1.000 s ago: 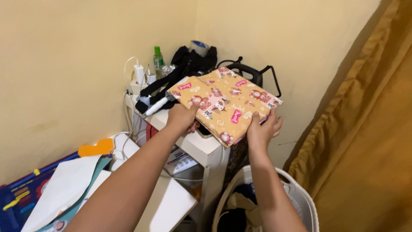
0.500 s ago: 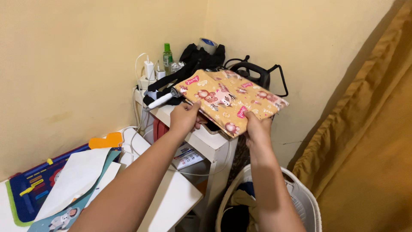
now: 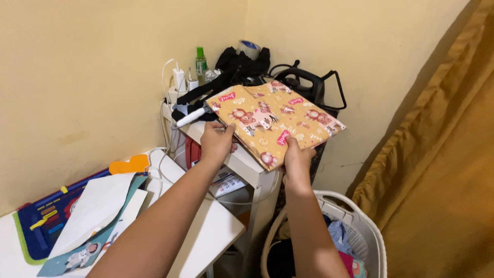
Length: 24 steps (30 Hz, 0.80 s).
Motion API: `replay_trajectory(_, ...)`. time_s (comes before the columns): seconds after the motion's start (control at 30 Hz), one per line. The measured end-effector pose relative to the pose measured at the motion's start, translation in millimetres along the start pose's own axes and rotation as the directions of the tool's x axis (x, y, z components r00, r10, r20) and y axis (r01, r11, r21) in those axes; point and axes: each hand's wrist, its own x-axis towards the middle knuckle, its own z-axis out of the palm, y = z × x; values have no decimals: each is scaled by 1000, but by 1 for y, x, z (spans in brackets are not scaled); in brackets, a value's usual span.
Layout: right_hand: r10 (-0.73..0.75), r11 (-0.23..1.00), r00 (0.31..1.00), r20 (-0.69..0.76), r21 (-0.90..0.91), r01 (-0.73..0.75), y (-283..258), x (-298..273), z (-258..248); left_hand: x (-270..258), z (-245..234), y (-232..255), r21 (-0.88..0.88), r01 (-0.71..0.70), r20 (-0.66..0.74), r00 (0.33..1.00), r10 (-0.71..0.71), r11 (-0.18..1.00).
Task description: The person wraps a book with patterned paper, folds the edges, and places it on a nearby shelf. They then unwrap a rolled fabric item from bubble wrap, unfold the fabric, and place it on the table. Finally, they open a children's book and flip through its pages.
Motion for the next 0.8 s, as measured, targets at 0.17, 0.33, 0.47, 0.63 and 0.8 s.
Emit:
replay_trajectory(0.17, -194, 980, 979, -54, -59, 191, 7, -2, 0, 8, -1, -10, -76, 5, 45, 999, -2, 997)
replay_trajectory(0.33, -68, 997, 993, -100, 19, 70, 9, -16, -1, -4, -6, -5, -85, -24, 50, 998, 28, 996)
replay_trajectory(0.47, -162, 986, 969, -185, 4, 166, 15, -22, -6, -32, -11, 6, -89, -58, 30, 998, 61, 994)
replay_trajectory(0.63, -318, 898, 930, -186, 256, 358, 67, -16, -31, -95, -16, -14, -94, -192, 38, 980, 196, 977)
replay_trajectory(0.8, -546, 827, 784, -294, -42, 560, 142, -17, -74, -156, -11, -55, -194, -69, 215, 970, 111, 979)
